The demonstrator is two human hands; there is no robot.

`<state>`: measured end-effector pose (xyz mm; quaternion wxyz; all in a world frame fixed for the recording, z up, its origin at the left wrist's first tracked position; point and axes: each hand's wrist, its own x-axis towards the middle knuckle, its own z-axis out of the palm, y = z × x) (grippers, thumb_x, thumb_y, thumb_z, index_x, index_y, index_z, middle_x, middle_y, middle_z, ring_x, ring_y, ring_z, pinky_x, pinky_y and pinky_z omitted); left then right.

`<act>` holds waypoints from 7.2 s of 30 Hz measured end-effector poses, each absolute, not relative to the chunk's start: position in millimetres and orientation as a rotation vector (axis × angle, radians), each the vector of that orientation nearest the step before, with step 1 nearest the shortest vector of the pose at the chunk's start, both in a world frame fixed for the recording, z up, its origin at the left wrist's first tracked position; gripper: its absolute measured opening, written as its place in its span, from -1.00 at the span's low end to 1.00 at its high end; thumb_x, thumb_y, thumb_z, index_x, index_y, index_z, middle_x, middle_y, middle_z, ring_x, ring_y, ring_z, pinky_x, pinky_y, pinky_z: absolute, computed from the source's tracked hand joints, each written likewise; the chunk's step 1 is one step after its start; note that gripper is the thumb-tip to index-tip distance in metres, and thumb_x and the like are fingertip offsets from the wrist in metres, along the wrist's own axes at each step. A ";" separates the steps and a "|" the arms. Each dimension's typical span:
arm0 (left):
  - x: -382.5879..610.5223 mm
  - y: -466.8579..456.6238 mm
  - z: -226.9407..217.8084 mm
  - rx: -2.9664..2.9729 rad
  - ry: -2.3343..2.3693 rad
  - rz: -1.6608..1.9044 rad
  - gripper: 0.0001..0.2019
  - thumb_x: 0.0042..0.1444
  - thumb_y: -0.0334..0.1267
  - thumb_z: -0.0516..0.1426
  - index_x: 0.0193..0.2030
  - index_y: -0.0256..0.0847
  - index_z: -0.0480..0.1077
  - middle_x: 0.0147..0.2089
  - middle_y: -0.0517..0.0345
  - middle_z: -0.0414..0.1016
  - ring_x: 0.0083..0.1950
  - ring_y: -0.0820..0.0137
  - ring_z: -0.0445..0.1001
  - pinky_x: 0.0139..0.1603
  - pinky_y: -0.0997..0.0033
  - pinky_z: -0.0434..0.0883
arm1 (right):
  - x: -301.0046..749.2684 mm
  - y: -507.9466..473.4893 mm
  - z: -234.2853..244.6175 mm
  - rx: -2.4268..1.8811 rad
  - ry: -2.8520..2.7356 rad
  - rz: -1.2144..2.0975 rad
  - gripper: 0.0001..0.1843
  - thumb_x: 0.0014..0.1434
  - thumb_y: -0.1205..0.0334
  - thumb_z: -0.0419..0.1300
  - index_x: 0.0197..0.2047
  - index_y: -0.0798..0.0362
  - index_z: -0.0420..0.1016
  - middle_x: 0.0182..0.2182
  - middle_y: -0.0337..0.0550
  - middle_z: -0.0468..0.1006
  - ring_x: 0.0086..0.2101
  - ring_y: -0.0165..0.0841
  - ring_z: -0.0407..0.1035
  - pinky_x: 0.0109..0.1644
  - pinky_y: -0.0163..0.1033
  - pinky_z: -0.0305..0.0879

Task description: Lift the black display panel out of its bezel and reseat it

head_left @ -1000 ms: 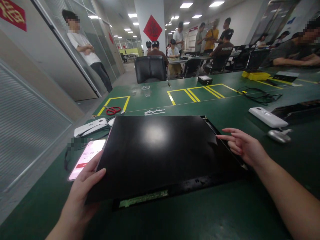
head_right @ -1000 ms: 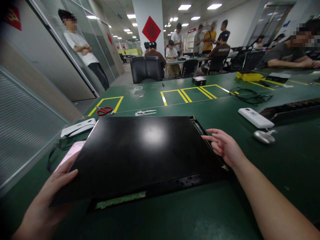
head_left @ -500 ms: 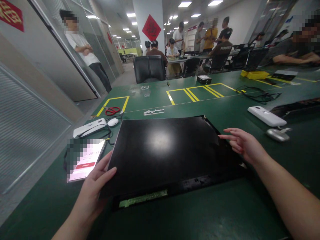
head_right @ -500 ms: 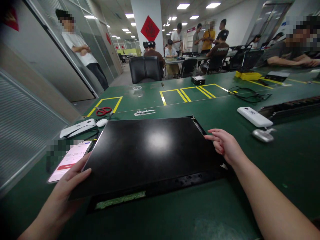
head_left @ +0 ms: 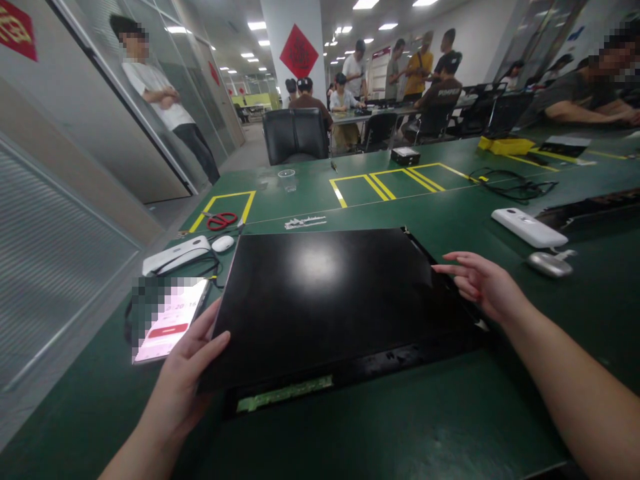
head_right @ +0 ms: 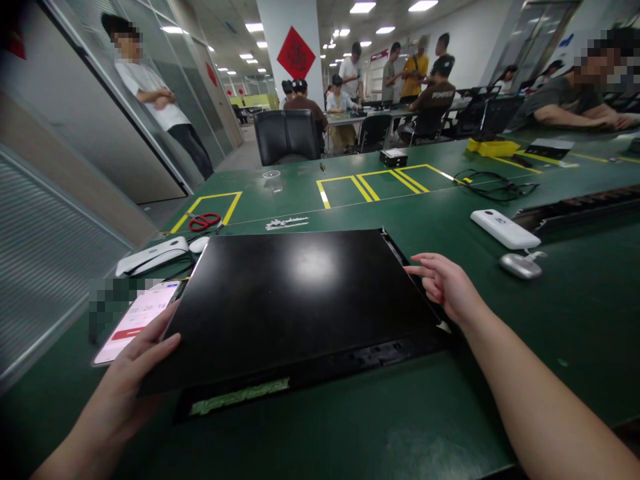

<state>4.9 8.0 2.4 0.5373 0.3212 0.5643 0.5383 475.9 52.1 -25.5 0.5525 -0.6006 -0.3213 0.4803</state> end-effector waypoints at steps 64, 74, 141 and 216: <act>10.6 15.9 -17.2 0.688 1.425 1.182 -0.32 0.04 -0.21 0.45 0.35 -0.09 0.54 0.16 -0.12 0.73 0.16 -0.10 0.69 0.07 0.10 0.66 | 484.2 52.1 -46.6 -1.878 -1.424 0.686 -0.60 0.03 -0.13 0.37 -0.11 -0.13 0.68 -0.06 -0.03 0.74 -0.18 -0.10 0.59 -0.16 -0.04 0.47; 14.8 13.5 -12.4 0.694 1.393 1.193 -0.31 -0.04 -0.30 0.47 0.31 -0.10 0.58 0.21 -0.10 0.70 0.26 -0.11 0.62 0.19 0.14 0.60 | 484.9 53.9 -53.9 -1.891 -1.406 0.629 -0.61 0.04 -0.10 0.35 -0.09 -0.12 0.66 -0.03 0.00 0.74 -0.09 -0.04 0.61 0.10 0.11 0.46; -16.9 23.1 -38.3 1.338 1.606 1.039 -0.37 0.03 0.10 0.39 0.24 -0.05 0.60 0.65 -0.03 0.14 0.64 -0.07 0.04 0.58 -0.05 0.08 | 482.0 54.7 -45.3 -2.035 -1.493 0.505 -0.62 0.02 -0.09 0.22 -0.16 -0.12 0.67 -0.14 -0.08 0.75 -0.25 -0.10 0.58 -0.16 -0.01 0.43; -27.4 12.4 -11.8 2.483 1.096 0.468 -0.56 0.24 -0.34 0.25 0.20 0.19 0.63 0.16 0.08 0.73 0.15 0.13 0.69 0.42 -0.12 0.39 | 481.7 51.5 -41.0 -2.053 -1.619 0.443 -0.56 0.04 -0.19 0.19 -0.19 -0.12 0.68 -0.53 -0.19 0.56 -0.53 -0.21 0.40 -0.39 -0.10 0.27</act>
